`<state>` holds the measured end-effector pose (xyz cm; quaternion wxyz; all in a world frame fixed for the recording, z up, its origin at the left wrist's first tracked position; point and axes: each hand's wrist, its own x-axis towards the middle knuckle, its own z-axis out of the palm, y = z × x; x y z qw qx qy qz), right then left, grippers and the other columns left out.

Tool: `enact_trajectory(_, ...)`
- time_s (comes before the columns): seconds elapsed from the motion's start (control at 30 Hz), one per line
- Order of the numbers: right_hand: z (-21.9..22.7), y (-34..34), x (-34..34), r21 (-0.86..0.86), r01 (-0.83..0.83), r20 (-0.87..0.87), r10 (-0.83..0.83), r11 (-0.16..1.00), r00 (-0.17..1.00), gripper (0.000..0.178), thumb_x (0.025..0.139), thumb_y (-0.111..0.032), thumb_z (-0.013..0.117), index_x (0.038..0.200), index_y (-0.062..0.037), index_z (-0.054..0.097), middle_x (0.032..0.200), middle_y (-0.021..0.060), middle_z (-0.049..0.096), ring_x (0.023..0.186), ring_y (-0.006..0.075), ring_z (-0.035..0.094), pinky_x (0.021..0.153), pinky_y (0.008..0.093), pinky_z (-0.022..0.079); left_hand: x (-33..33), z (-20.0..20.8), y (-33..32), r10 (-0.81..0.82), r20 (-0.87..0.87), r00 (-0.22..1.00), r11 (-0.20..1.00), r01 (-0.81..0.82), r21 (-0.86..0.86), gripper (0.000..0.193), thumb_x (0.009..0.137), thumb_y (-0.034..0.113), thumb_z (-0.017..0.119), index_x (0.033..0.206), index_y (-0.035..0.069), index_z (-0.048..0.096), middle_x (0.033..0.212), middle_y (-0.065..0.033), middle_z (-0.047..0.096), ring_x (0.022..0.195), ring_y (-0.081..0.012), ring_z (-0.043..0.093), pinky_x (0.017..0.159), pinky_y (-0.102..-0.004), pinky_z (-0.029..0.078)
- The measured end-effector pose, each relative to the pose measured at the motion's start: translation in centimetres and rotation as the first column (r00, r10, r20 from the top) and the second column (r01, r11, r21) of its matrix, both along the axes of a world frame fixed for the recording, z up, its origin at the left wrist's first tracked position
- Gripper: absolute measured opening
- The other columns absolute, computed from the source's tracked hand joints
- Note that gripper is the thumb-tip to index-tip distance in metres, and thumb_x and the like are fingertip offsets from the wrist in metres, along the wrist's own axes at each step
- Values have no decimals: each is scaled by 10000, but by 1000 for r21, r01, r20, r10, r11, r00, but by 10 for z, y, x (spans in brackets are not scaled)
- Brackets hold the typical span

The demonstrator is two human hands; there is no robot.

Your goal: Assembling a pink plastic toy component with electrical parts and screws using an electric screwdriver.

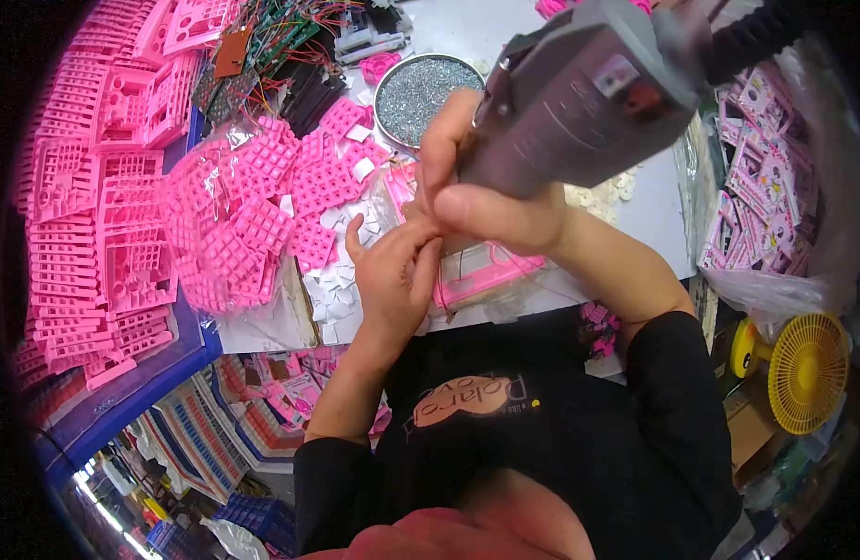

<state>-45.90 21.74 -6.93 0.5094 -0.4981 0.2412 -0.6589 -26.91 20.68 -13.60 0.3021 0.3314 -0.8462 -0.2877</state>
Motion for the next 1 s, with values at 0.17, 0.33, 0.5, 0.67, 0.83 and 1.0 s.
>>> enact_trajectory(0.17, -5, 13, 6, 43, -22, -1, 22, 999, 1000, 305, 919, -215, 708, 976, -108, 429, 630, 13, 471, 516, 134, 461, 553, 311, 407, -5, -3, 0, -24, -81, 996, 999, 26, 33, 116, 825, 87, 749, 933, 117, 721, 901, -13, 736, 871, -189, 708, 1134, -522, 221)
enact_trajectory(0.33, -7, 15, -6, 37, 6, 66, -8, 999, 998, 278, 899, -167, 706, 999, -66, 466, 757, 54, 545, 646, 131, 536, 624, 282, 459, -24, 18, -18, -130, -78, 989, 991, 127, -39, 111, 795, 115, 761, 888, 124, 701, 835, -10, 697, 799, -206, 679, 1099, -512, 276)
enact_trajectory(0.5, -5, 8, -4, 147, 46, -30, -42, 988, 999, 284, 912, -195, 692, 992, -108, 434, 612, 16, 469, 513, 131, 452, 575, 312, 407, -52, 20, -135, 52, 221, 974, 985, -13, -175, 174, 794, 258, 763, 917, 135, 763, 1003, -34, 705, 1031, -250, 620, 946, -531, 365)
enact_trajectory(0.67, -18, 17, 4, 144, 10, -88, 3, 990, 996, 265, 916, -167, 674, 1005, -104, 433, 607, 16, 472, 525, 124, 458, 598, 327, 410, -79, -12, -153, 187, 387, 903, 914, -15, -405, 136, 820, 275, 711, 832, 170, 796, 1008, -31, 705, 1080, -264, 582, 945, -543, 348)
enact_trajectory(0.83, -20, 25, 13, 173, -53, -97, 71, 983, 993, 261, 917, -154, 673, 999, -107, 430, 666, 20, 512, 547, 122, 476, 629, 346, 426, -81, -16, -155, 172, 252, 952, 901, -49, -432, 164, 836, 251, 665, 798, 137, 777, 877, -52, 706, 974, -265, 608, 915, -526, 358)
enact_trajectory(1.0, -23, 26, 20, 155, -66, -144, 89, 986, 986, 236, 917, -130, 671, 966, -113, 441, 673, 23, 513, 554, 132, 478, 630, 353, 435, -83, -24, -158, 231, 300, 925, 874, -61, -482, 248, 894, 321, 656, 793, 118, 756, 830, -69, 718, 908, -267, 647, 889, -511, 375)
